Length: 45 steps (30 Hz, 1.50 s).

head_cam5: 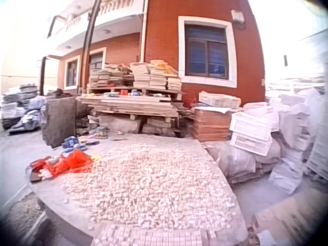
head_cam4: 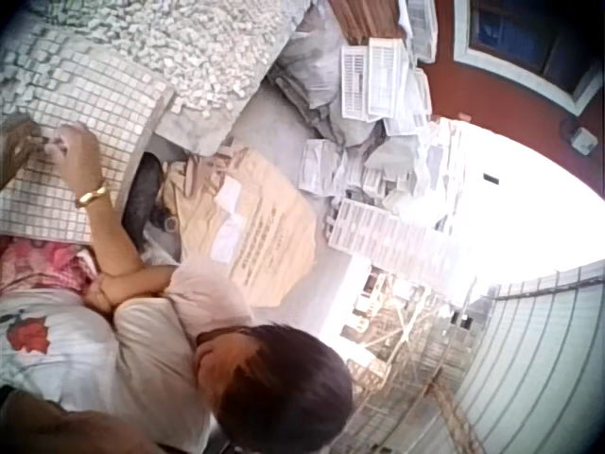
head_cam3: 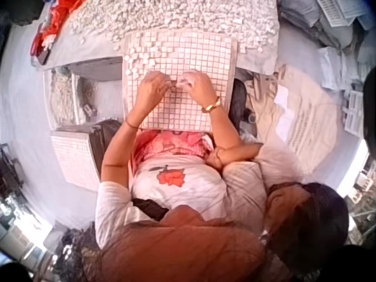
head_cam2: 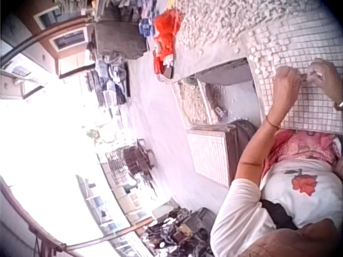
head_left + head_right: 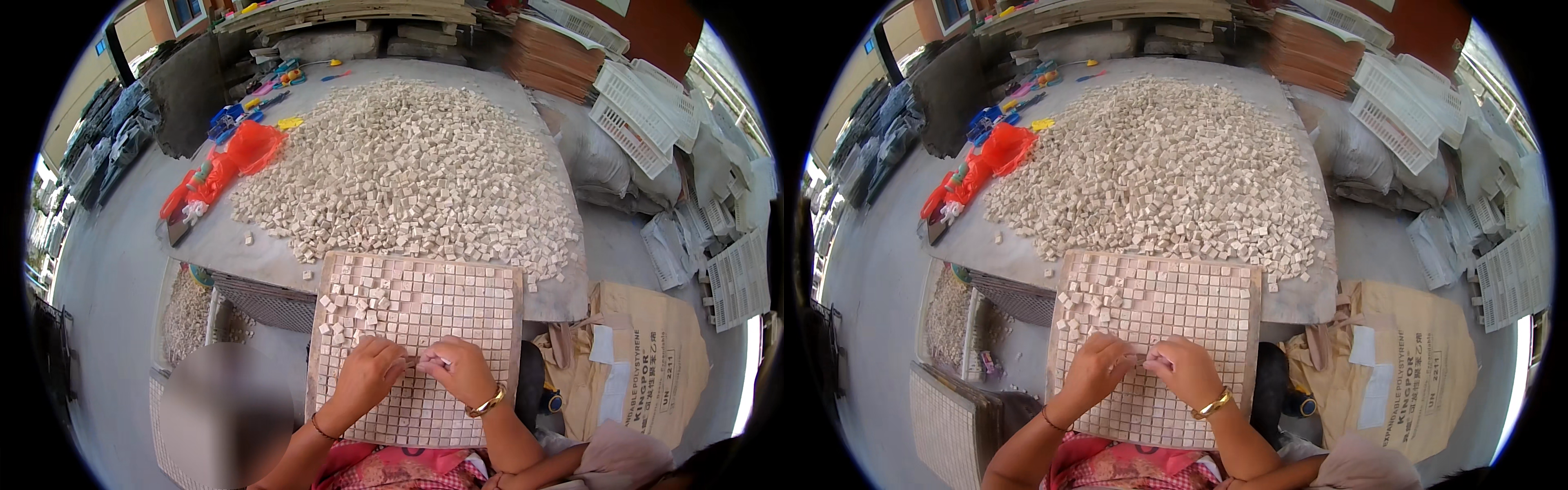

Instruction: The person places small white cubic pieces into the grid cells of a mesh tile sheet. They pick up the pieces from a large pile on the table and arrange them one by one into the empty slots on the sheet held in their lap.

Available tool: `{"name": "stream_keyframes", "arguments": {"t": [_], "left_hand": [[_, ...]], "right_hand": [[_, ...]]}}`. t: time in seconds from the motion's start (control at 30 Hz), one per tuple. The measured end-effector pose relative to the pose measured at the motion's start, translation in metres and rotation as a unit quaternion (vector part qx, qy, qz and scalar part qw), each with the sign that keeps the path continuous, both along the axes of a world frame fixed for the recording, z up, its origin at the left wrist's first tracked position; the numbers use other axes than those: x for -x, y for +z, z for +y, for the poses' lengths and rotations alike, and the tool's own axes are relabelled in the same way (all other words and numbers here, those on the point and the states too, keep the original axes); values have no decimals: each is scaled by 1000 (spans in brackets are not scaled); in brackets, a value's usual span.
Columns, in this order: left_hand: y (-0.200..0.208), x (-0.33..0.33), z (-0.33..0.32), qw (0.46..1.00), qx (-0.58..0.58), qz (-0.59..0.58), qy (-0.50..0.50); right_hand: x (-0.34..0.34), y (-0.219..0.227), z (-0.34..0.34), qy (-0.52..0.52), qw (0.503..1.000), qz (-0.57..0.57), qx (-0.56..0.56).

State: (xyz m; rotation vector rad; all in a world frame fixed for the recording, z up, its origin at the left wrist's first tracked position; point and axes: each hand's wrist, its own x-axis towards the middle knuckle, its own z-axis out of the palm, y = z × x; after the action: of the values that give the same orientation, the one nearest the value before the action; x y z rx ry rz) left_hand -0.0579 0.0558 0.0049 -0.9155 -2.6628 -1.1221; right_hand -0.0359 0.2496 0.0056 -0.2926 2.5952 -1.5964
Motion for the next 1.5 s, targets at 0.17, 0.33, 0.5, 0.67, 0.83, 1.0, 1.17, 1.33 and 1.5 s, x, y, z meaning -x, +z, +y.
{"name": "stream_keyframes", "arguments": {"t": [0.17,0.33,0.5,0.67,0.83,1.0,1.17,1.33,1.5], "left_hand": [[-8,-4,12,998,51,14,-17],[-20,-4,13,998,54,34,-3],[-18,-4,14,1000,3,7,17],[-19,-4,14,1000,-3,18,11],[-22,-8,11,1000,3,13,9],[-24,-13,17,999,27,34,22],[-23,-7,11,999,18,39,-15],[-13,-5,13,999,-48,-17,2],[6,-22,28,984,-143,-108,-5]], "right_hand": [[-10,-19,1,-1,983,67,-172],[-15,-26,-3,-38,974,140,-172],[-14,-25,-7,-63,975,133,-168],[-12,-24,-14,-57,972,131,-186],[-7,-19,-9,-67,981,134,-126],[-6,-8,2,-97,986,108,-80],[-9,-7,3,-79,990,85,-75],[-15,-2,0,-69,996,32,40],[-31,-15,-4,-71,961,-74,258]]}}
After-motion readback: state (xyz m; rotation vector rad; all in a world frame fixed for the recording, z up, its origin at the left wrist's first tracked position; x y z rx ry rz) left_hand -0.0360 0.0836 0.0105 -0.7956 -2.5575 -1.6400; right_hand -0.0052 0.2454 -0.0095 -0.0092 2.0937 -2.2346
